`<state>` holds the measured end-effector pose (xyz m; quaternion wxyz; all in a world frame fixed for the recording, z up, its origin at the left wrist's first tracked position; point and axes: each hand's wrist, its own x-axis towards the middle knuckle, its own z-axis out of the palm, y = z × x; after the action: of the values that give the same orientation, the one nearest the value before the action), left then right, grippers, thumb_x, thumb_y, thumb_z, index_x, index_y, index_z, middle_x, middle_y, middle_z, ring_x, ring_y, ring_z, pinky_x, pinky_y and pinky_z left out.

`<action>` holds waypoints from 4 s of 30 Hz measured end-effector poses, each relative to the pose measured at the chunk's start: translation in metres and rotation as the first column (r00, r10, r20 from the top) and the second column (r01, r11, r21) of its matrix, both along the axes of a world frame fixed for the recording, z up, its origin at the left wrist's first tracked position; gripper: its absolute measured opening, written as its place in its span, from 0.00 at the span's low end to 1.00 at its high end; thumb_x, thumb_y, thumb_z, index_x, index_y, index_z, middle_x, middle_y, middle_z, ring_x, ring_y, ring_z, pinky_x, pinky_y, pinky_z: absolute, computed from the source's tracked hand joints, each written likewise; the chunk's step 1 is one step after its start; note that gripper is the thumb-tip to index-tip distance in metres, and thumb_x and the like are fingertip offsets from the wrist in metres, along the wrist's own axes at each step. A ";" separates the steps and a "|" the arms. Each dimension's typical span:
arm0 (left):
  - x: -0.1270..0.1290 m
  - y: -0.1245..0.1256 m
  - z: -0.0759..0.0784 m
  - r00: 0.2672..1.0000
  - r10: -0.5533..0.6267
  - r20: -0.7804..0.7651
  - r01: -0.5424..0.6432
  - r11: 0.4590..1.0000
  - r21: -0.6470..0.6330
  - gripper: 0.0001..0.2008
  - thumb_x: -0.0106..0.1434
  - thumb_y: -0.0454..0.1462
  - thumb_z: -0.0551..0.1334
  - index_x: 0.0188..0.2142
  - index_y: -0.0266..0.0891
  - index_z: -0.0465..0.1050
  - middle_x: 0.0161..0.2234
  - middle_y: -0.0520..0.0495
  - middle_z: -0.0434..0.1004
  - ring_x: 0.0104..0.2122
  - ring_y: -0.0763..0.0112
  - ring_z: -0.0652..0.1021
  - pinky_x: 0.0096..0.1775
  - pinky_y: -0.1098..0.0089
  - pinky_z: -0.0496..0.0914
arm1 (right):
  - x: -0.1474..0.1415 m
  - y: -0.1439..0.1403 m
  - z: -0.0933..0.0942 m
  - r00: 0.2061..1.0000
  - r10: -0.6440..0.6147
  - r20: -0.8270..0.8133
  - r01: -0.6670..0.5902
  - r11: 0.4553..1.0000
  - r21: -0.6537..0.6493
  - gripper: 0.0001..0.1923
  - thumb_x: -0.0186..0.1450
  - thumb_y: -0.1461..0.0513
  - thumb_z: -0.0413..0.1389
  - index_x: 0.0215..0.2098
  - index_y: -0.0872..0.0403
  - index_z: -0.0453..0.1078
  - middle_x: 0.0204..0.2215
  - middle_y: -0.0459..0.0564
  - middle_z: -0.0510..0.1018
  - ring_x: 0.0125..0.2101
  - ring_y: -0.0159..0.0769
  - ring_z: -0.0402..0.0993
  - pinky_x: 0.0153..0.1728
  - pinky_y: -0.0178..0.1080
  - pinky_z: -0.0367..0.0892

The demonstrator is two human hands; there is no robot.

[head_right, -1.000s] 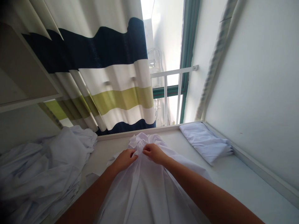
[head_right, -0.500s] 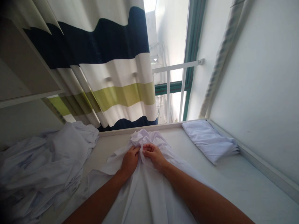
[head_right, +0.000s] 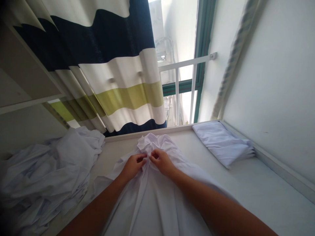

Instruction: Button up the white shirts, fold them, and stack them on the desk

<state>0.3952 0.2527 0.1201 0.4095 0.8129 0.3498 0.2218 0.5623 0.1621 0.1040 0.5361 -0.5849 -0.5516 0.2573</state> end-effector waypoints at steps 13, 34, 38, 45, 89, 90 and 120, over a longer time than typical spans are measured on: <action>0.007 -0.020 -0.026 0.878 0.241 0.413 -0.013 0.876 -0.483 0.19 0.54 0.43 0.73 0.42 0.36 0.75 0.36 0.44 0.81 0.33 0.68 0.80 0.33 0.73 0.70 | -0.006 -0.001 -0.008 0.998 0.002 -0.068 0.001 0.999 0.041 0.06 0.60 0.60 0.61 0.36 0.53 0.75 0.33 0.48 0.79 0.35 0.38 0.72 0.37 0.39 0.65; 0.004 -0.021 -0.023 0.805 0.225 0.549 0.175 0.795 -0.581 0.19 0.48 0.35 0.75 0.29 0.38 0.64 0.26 0.57 0.71 0.26 0.79 0.73 0.29 0.78 0.67 | -0.004 -0.001 -0.014 0.997 0.064 -0.040 -0.062 0.997 0.054 0.12 0.66 0.53 0.58 0.37 0.53 0.76 0.33 0.48 0.80 0.33 0.36 0.73 0.37 0.37 0.68; 0.006 -0.019 -0.023 0.793 0.262 0.550 0.167 0.776 -0.609 0.20 0.48 0.34 0.75 0.29 0.38 0.62 0.26 0.57 0.71 0.27 0.79 0.73 0.30 0.78 0.69 | -0.003 0.001 -0.015 0.997 0.047 -0.058 -0.044 0.998 0.044 0.12 0.65 0.53 0.59 0.37 0.53 0.77 0.34 0.47 0.81 0.35 0.36 0.75 0.39 0.38 0.68; 0.008 -0.016 -0.022 0.785 0.263 0.561 0.196 0.754 -0.627 0.19 0.49 0.34 0.75 0.28 0.38 0.63 0.23 0.56 0.69 0.24 0.79 0.72 0.28 0.78 0.68 | -0.001 0.000 -0.015 0.995 0.028 -0.093 -0.024 0.998 0.052 0.12 0.64 0.54 0.60 0.37 0.52 0.80 0.34 0.48 0.83 0.36 0.38 0.76 0.40 0.39 0.69; 0.003 -0.015 -0.027 0.822 0.233 0.520 0.225 0.706 -0.672 0.13 0.49 0.33 0.73 0.35 0.32 0.77 0.31 0.47 0.78 0.30 0.75 0.77 0.35 0.74 0.71 | -0.013 -0.010 -0.015 0.984 -0.031 0.178 0.005 0.990 0.143 0.06 0.63 0.62 0.60 0.39 0.52 0.73 0.30 0.46 0.78 0.30 0.33 0.73 0.32 0.36 0.68; 0.003 -0.015 -0.027 0.822 0.232 0.521 0.225 0.706 -0.671 0.13 0.49 0.32 0.73 0.35 0.33 0.77 0.31 0.47 0.78 0.30 0.75 0.77 0.35 0.74 0.71 | -0.013 -0.010 -0.016 0.984 -0.027 0.177 0.002 0.990 0.141 0.06 0.63 0.62 0.60 0.39 0.52 0.73 0.29 0.46 0.77 0.29 0.33 0.72 0.32 0.36 0.68; 0.002 -0.017 -0.031 0.824 0.089 0.560 0.273 0.804 -0.529 0.14 0.51 0.34 0.74 0.37 0.34 0.77 0.34 0.48 0.79 0.34 0.72 0.78 0.42 0.70 0.71 | -0.009 -0.004 -0.017 0.933 0.155 -0.324 -0.134 0.987 0.087 0.08 0.61 0.59 0.64 0.35 0.53 0.70 0.29 0.44 0.76 0.31 0.31 0.74 0.35 0.36 0.73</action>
<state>0.3977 0.2359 0.0891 0.7347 0.5610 0.2236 0.3091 0.5530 0.1585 0.0872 0.6185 -0.4743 -0.5037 0.3725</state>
